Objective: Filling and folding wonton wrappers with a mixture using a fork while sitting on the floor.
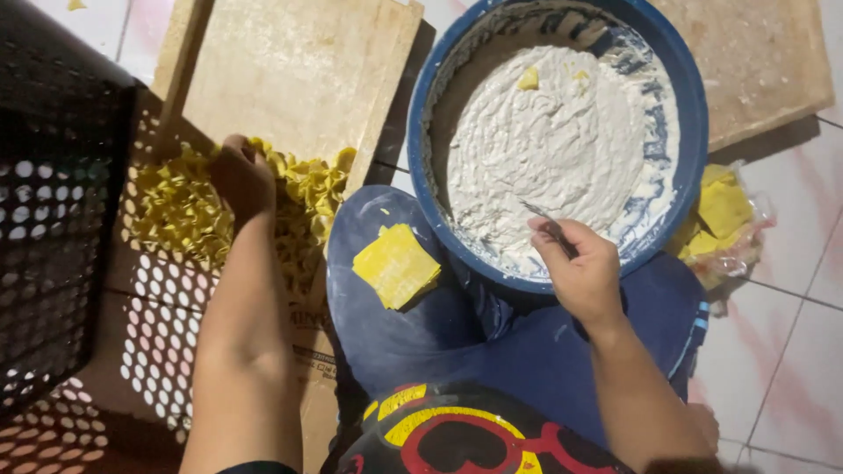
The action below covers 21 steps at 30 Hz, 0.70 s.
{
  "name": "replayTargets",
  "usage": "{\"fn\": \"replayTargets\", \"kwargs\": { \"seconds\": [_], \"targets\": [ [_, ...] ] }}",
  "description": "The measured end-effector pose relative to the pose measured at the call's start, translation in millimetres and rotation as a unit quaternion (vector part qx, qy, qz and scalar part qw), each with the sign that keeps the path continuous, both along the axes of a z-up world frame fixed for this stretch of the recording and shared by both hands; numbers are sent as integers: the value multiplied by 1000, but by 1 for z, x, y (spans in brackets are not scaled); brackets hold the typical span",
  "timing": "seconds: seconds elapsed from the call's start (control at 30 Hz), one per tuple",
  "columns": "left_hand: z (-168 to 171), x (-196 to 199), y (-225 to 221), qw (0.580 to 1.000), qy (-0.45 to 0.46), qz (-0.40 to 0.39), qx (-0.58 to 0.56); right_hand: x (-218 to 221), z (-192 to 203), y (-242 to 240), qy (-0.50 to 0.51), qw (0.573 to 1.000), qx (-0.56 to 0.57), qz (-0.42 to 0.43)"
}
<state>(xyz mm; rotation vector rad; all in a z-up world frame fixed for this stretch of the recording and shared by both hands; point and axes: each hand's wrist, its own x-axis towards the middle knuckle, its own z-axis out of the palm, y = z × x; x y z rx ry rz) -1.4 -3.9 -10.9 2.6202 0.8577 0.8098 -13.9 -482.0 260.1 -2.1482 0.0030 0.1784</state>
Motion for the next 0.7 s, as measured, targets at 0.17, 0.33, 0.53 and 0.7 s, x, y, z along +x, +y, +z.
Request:
{"fn": "replayTargets", "kwargs": {
  "seconds": [0.17,0.33,0.53,0.7],
  "targets": [
    [31,-15,-14,977,181,-15,-114,5,9,-11,-22,984,-145,99],
    [155,-59,-88,956,17,-263,-130,6,-24,-24,-72,915,-358,171],
    [247,-104,-177,854,23,-497,-152,13,-55,-14,-50,875,-432,213],
    [257,-107,-184,847,28,-524,-87,17,-51,-15,1,873,-422,247]
  ]
}}
